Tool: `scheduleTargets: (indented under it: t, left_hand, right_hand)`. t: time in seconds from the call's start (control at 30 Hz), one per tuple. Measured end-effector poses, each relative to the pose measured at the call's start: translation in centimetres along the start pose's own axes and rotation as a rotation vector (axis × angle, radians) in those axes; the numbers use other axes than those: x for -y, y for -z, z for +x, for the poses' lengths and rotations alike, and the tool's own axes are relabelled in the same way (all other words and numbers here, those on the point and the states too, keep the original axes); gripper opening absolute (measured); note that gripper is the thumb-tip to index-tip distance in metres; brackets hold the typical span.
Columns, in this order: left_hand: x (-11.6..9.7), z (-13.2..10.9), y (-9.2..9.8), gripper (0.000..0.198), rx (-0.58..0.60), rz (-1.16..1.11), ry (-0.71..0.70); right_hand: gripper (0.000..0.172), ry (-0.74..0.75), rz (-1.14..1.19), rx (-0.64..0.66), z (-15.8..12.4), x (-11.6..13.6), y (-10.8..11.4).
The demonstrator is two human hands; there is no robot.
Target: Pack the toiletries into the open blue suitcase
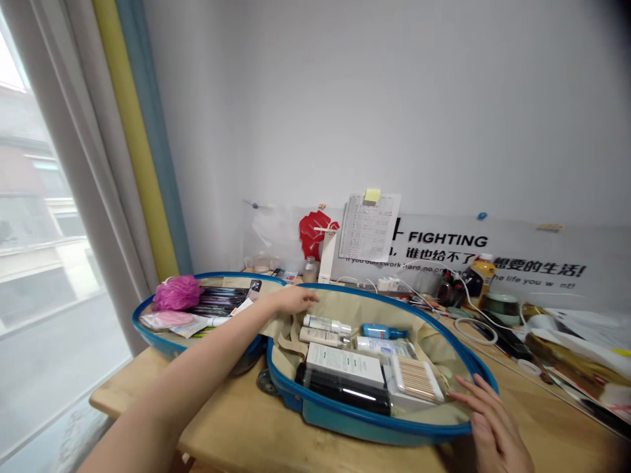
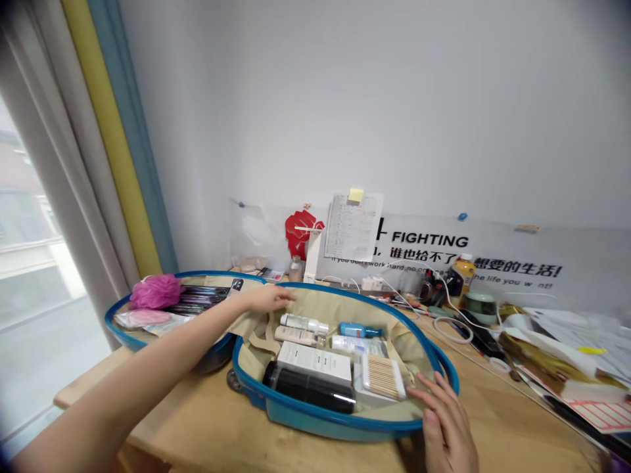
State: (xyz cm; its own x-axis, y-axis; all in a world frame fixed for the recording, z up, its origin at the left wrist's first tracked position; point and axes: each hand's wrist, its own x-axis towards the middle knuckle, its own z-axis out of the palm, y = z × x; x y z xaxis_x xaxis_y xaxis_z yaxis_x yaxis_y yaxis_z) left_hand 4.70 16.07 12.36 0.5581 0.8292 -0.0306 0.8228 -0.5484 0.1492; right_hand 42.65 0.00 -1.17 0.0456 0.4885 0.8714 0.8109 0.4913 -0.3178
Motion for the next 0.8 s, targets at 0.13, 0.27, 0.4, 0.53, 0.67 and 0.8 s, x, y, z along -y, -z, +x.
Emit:
scheduleTargets:
  t: [0.13,0.27,0.4,0.53,0.67,0.8]
  left_hand:
    - [4.1,-3.4,2.4,0.042,-0.111,0.001,0.121]
    - [8.0,-6.9,2.2,0.040,-0.081,0.039,0.235]
    - [10.2,-9.0,0.0,0.044,0.019,0.096,0.297]
    - [10.5,-9.3,-1.6,0.053,0.056,0.151,0.269]
    - [10.0,-8.8,-1.7,0.051,0.057,0.216,0.207]
    - [9.5,-8.2,-1.7,0.043,0.026,0.273,0.178]
  right_hand:
    - [0.037,-0.030,0.015,0.000,-0.1,-0.2,-0.1]
    - [0.042,-0.056,0.008,0.021,-0.2,-0.4,-0.1]
    - [0.041,-0.053,0.022,0.013,-0.1,-0.3,-0.1]
    - [0.038,-0.023,0.021,0.006,0.0,0.0,-0.1]
    - [0.039,-0.023,0.007,-0.003,0.0,0.1,-0.1]
    - [0.037,-0.017,0.013,-0.008,0.1,0.1,-0.1]
